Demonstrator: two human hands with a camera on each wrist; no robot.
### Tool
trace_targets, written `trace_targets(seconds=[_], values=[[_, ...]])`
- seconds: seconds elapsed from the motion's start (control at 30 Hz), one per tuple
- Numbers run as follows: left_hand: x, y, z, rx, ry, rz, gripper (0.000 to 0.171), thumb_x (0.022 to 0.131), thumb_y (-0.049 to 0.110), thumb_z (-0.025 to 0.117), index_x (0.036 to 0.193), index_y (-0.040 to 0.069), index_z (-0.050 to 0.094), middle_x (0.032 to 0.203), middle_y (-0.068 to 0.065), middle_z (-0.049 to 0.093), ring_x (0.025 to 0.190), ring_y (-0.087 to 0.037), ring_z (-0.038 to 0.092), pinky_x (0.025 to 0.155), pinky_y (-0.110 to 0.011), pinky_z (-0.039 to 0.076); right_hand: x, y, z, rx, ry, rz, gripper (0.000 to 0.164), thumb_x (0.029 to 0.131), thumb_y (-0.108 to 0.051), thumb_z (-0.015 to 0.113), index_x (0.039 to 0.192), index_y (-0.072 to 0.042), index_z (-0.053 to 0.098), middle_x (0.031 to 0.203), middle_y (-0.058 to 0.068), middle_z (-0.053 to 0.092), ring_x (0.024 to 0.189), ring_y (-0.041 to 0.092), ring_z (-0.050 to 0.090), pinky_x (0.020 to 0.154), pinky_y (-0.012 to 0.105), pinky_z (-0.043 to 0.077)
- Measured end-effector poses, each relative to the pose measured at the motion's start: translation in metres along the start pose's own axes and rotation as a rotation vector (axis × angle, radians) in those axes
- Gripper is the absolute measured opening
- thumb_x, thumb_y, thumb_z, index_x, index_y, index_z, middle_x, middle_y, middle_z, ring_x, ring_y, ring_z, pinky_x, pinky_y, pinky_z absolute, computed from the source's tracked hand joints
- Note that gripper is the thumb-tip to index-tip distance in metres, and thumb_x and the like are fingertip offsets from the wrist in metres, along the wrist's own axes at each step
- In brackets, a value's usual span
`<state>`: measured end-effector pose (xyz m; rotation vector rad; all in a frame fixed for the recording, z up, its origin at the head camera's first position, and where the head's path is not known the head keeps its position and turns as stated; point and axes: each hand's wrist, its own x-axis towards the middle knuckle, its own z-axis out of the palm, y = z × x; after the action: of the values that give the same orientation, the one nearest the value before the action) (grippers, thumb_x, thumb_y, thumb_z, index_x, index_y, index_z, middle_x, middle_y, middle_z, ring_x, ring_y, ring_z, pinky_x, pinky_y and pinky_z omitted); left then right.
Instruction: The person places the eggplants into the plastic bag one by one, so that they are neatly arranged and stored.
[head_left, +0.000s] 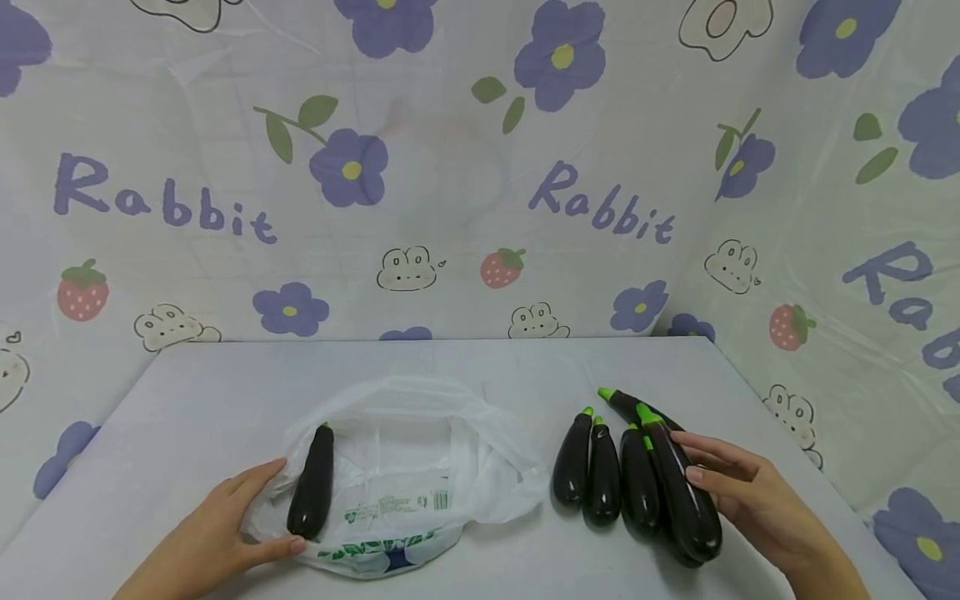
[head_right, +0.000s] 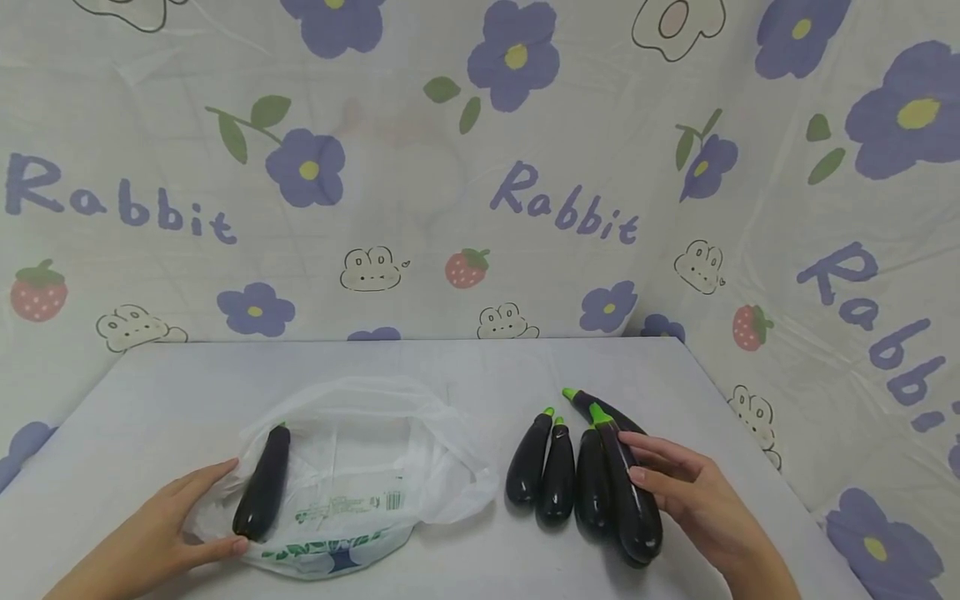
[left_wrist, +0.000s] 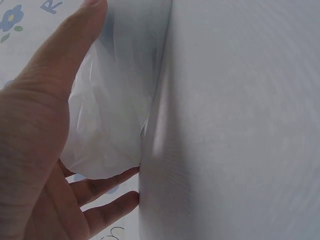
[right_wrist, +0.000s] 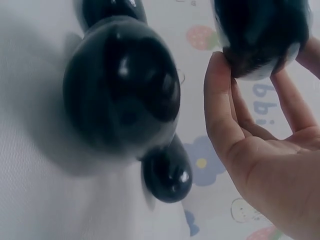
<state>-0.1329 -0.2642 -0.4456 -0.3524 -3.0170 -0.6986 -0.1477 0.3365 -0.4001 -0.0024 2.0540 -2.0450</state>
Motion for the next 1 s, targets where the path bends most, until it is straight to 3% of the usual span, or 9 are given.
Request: trace_targets(seconds=[0.57, 1.0], values=[[-0.001, 0.0, -0.001, -0.007, 0.007, 0.01, 0.109, 0.066, 0.078, 0.069, 0.145, 0.007, 0.045, 0.138, -0.023, 0.049, 0.125, -0.046, 0.044, 0.091, -0.067, 0.042, 0.0, -0.004, 0.021, 0.094, 0.005, -0.002, 0.039, 0.101, -0.011, 0.056, 0.139, -0.019, 0.059, 0.134, -0.006, 0.054, 0.119, 0.016, 0.053, 0.093, 0.035, 0.049], [-0.001, -0.001, 0.001, -0.004, 0.043, 0.039, 0.106, 0.067, 0.077, 0.07, 0.145, 0.008, 0.046, 0.138, -0.021, 0.049, 0.125, -0.044, 0.044, 0.091, -0.066, 0.042, 0.001, -0.006, 0.056, 0.189, -0.054, 0.019, 0.037, 0.1, -0.008, 0.057, 0.135, -0.017, 0.062, 0.135, 0.009, 0.052, 0.116, 0.024, 0.055, 0.091, 0.037, 0.05]])
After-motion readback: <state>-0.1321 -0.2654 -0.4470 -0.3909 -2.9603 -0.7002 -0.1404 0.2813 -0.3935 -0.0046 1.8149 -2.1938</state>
